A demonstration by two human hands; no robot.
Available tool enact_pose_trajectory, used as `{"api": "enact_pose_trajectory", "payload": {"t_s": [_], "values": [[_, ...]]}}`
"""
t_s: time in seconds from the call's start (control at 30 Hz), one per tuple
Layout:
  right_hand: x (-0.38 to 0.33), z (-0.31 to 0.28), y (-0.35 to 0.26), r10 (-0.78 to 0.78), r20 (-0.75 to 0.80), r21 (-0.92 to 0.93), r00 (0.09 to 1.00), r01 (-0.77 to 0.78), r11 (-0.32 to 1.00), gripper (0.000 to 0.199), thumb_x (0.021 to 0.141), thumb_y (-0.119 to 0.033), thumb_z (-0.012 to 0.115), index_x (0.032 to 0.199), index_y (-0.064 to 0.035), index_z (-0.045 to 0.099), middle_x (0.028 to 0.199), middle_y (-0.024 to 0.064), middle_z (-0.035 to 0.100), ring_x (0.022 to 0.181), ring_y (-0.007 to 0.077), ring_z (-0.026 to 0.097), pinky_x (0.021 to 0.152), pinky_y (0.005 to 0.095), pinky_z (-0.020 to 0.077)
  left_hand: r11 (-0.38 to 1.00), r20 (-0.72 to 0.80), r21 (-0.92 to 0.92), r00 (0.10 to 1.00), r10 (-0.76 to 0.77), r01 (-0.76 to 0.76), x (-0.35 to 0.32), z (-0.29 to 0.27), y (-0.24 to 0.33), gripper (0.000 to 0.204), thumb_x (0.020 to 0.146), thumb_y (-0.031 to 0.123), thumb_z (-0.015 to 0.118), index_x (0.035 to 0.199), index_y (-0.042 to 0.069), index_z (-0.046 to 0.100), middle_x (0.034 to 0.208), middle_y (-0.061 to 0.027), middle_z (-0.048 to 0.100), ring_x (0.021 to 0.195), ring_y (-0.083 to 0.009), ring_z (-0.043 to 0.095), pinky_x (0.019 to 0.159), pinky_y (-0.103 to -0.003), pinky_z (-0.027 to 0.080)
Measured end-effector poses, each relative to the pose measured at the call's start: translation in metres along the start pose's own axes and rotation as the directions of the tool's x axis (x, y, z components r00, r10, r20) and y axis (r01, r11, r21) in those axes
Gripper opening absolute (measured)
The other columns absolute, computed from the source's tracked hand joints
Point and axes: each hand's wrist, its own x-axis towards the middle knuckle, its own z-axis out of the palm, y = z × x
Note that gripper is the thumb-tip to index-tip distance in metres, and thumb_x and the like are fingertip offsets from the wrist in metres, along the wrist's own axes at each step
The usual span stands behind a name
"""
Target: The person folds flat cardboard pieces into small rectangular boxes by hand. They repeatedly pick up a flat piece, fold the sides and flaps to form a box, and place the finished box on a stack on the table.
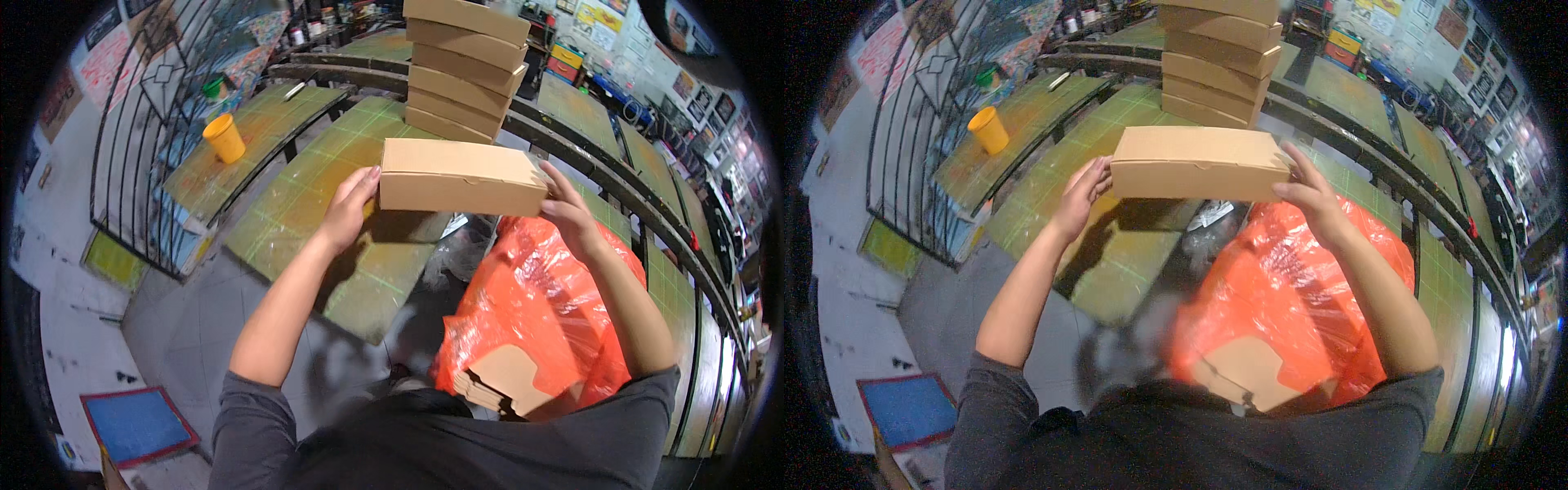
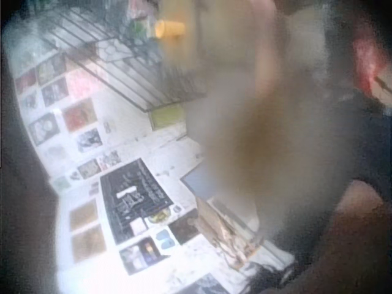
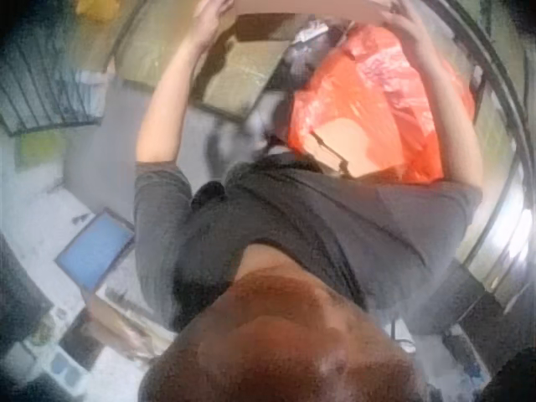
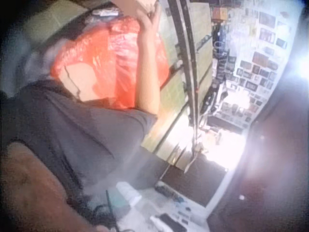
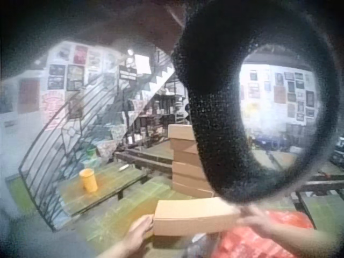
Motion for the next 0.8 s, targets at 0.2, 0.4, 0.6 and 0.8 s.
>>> {"api": "enact_pose_trajectory", "payload": {"t_s": [0.2, 0.4, 0.6, 0.8], "values": [[0.131, 0.015, 0.075, -0.032, -0.330, -0.044, 0.944, 0.018, 0.999, 0.075, 0.072, -0.020, 0.067, 0.134, -0.0024, 0.028, 0.124, 0.0176, 0.044, 0.113, 0.0244, 0.043, 0.092, 0.0327, 0.0361, 0.949, 0.092, 0.258, 0.973, -0.213, 0.183, 0.150, -0.087, -0.089, 0.031, 0.088, 0.035, 0.051, 0.098, 0.006, 0.054, 0.100, -0.0032, 0.057, 0.096, -0.0106, 0.051, 0.085, -0.025, 0.036], [0.184, 0.039, 0.129, -0.031, -0.593, -0.016, 0.805, 0.027, 1.000, 0.077, 0.069, -0.020, 0.068, 0.131, 0.0044, 0.029, 0.123, 0.0195, 0.045, 0.112, 0.0259, 0.046, 0.095, 0.0324, 0.0343, 0.951, 0.108, 0.247, 0.970, -0.217, 0.185, 0.226, -0.080, -0.135, 0.036, 0.082, 0.021, 0.060, 0.106, -0.002, 0.049, 0.103, -0.0115, 0.058, 0.096, -0.0166, 0.053, 0.083, -0.028, 0.040], [0.196, 0.058, 0.144, 0.010, -0.722, -0.019, 0.692, -0.034, 0.999, 0.079, 0.069, -0.026, 0.067, 0.132, 0.0029, 0.027, 0.125, 0.0205, 0.044, 0.114, 0.0272, 0.044, 0.095, 0.0331, 0.0330, 0.962, 0.112, 0.243, 0.982, -0.151, 0.120, 0.249, -0.084, -0.159, 0.039, 0.082, 0.013, 0.060, 0.112, -0.006, 0.043, 0.104, -0.0173, 0.058, 0.096, -0.0220, 0.057, 0.082, -0.030, 0.044], [0.183, 0.061, 0.101, -0.064, -0.839, -0.284, 0.540, -0.336, 0.898, 0.090, 0.074, -0.043, 0.063, 0.136, 0.0019, 0.017, 0.134, 0.0259, 0.031, 0.124, 0.0313, 0.032, 0.101, 0.0367, 0.0267, 0.789, -0.043, 0.614, 0.996, 0.075, -0.033, 0.245, -0.072, -0.155, 0.061, 0.082, 0.029, 0.060, 0.127, -0.003, 0.033, 0.122, -0.0226, 0.046, 0.114, -0.0293, 0.044, 0.096, -0.035, 0.034]]}}
